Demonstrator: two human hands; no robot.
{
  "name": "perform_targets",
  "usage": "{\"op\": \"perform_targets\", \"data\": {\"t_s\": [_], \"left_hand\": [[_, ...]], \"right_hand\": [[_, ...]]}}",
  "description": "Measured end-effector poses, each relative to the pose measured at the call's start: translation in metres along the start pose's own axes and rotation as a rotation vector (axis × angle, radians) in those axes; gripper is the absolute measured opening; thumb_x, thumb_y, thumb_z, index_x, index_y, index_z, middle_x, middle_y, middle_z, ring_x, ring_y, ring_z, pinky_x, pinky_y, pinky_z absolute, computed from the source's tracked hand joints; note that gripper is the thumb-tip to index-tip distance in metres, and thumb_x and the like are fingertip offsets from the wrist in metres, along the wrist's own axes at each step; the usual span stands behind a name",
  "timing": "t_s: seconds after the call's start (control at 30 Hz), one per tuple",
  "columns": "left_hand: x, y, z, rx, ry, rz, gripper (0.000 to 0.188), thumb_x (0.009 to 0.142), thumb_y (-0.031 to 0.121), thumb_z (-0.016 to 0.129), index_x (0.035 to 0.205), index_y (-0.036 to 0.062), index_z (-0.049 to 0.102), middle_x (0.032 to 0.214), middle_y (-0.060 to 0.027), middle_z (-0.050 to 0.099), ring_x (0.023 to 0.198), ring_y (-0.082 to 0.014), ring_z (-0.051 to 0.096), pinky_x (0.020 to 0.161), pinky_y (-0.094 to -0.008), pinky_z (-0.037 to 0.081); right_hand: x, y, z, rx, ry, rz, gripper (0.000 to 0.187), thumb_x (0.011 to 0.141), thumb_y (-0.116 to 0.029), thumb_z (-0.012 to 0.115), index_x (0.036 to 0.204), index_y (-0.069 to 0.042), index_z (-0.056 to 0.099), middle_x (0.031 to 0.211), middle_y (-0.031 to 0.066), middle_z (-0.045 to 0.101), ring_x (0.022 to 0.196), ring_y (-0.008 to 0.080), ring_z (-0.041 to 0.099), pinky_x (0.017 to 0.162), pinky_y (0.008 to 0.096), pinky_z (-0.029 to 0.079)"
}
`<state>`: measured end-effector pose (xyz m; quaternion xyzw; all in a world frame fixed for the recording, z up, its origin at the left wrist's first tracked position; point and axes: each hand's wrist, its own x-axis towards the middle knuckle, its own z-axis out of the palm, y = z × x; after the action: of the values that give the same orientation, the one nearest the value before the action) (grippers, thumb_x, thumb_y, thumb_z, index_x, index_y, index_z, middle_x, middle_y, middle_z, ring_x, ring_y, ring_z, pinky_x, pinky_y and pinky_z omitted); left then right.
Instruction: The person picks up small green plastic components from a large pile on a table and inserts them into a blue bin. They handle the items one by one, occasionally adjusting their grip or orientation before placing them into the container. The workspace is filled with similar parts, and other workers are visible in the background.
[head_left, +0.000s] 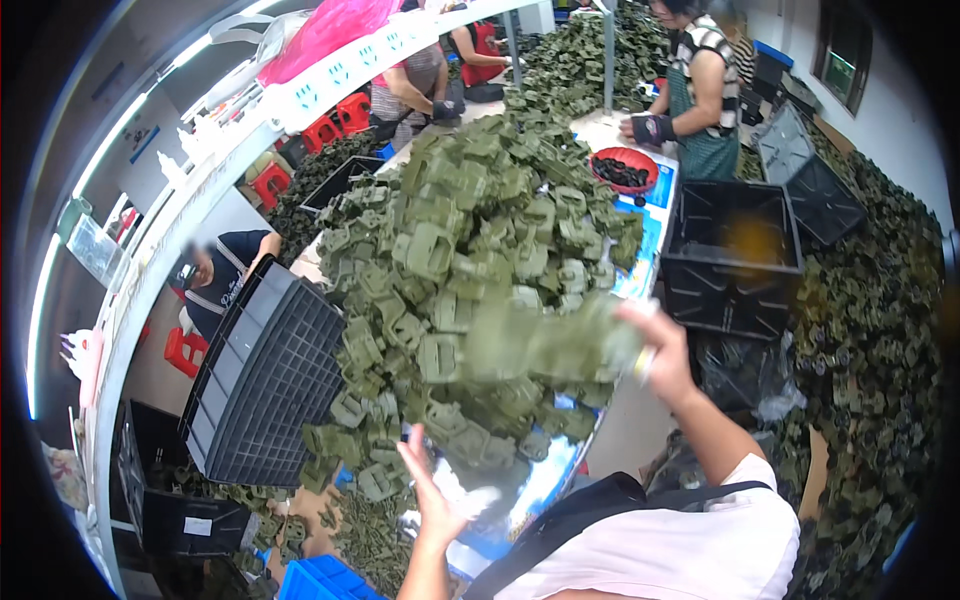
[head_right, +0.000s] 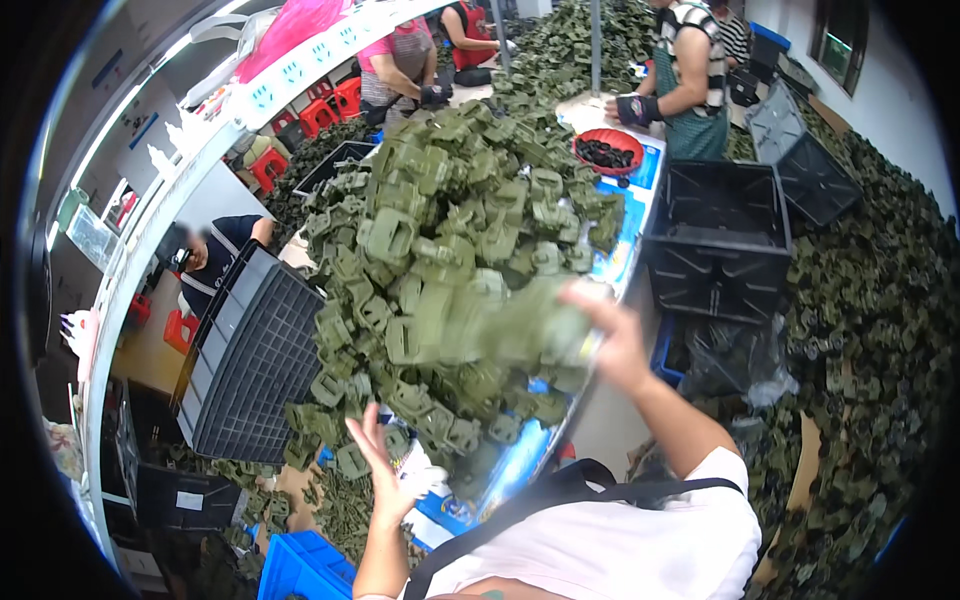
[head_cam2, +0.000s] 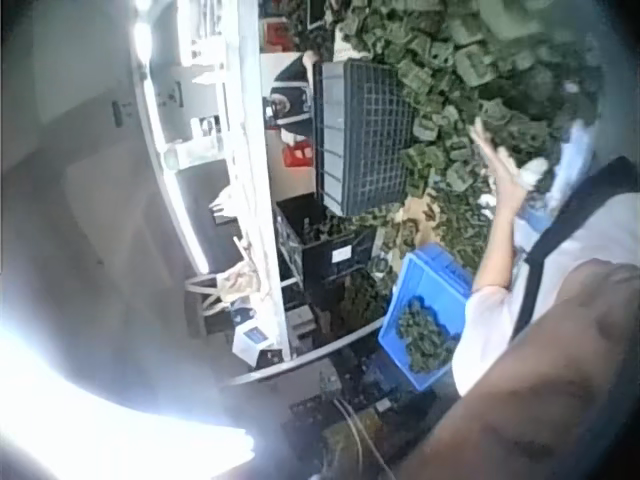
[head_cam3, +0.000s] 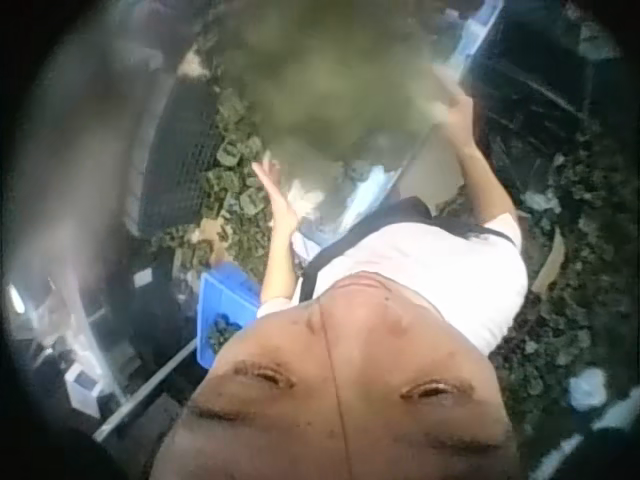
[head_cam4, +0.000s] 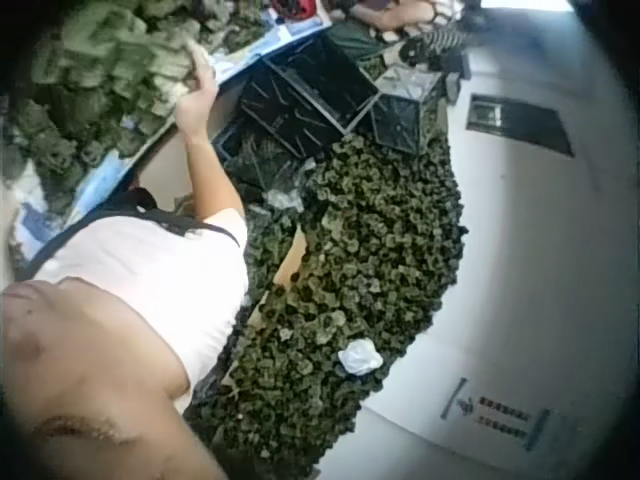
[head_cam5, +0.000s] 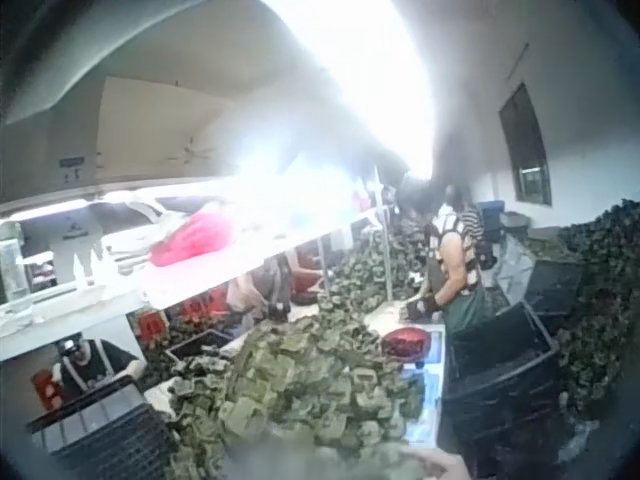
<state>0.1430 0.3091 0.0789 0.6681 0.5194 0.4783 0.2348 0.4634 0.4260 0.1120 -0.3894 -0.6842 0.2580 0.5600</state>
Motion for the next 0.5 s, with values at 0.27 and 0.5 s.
{"op": "perform_targets", "data": {"t_s": [0.27,0.5], "left_hand": [[-0.029,-0.02,-0.027,0.297,0.384,-0.499,0.076,0.072,0.019,0.069,0.137,0.0088,0.03,0.128,-0.0175,0.042,0.121,-0.0307,0.038,0.102,-0.0392,0.028],[-0.184,0.029,-0.063,0.766,0.722,-0.82,0.063,0.076,0.023,0.063,0.132,0.0077,0.039,0.129,-0.018,0.043,0.123,-0.0373,0.034,0.103,-0.0435,0.026]], "right_hand": [[0.315,0.277,0.004,0.29,0.677,0.347,0.036,0.08,-0.003,0.057,0.115,-0.008,0.048,0.071,0.0097,0.056,0.052,0.0141,0.055,0.04,0.0296,0.045],[0.449,0.386,0.104,-0.671,-0.13,0.098,0.037,0.082,-0.002,0.048,0.118,-0.006,0.046,0.092,0.0089,0.055,0.066,0.0185,0.053,0.066,0.0321,0.05]]}}
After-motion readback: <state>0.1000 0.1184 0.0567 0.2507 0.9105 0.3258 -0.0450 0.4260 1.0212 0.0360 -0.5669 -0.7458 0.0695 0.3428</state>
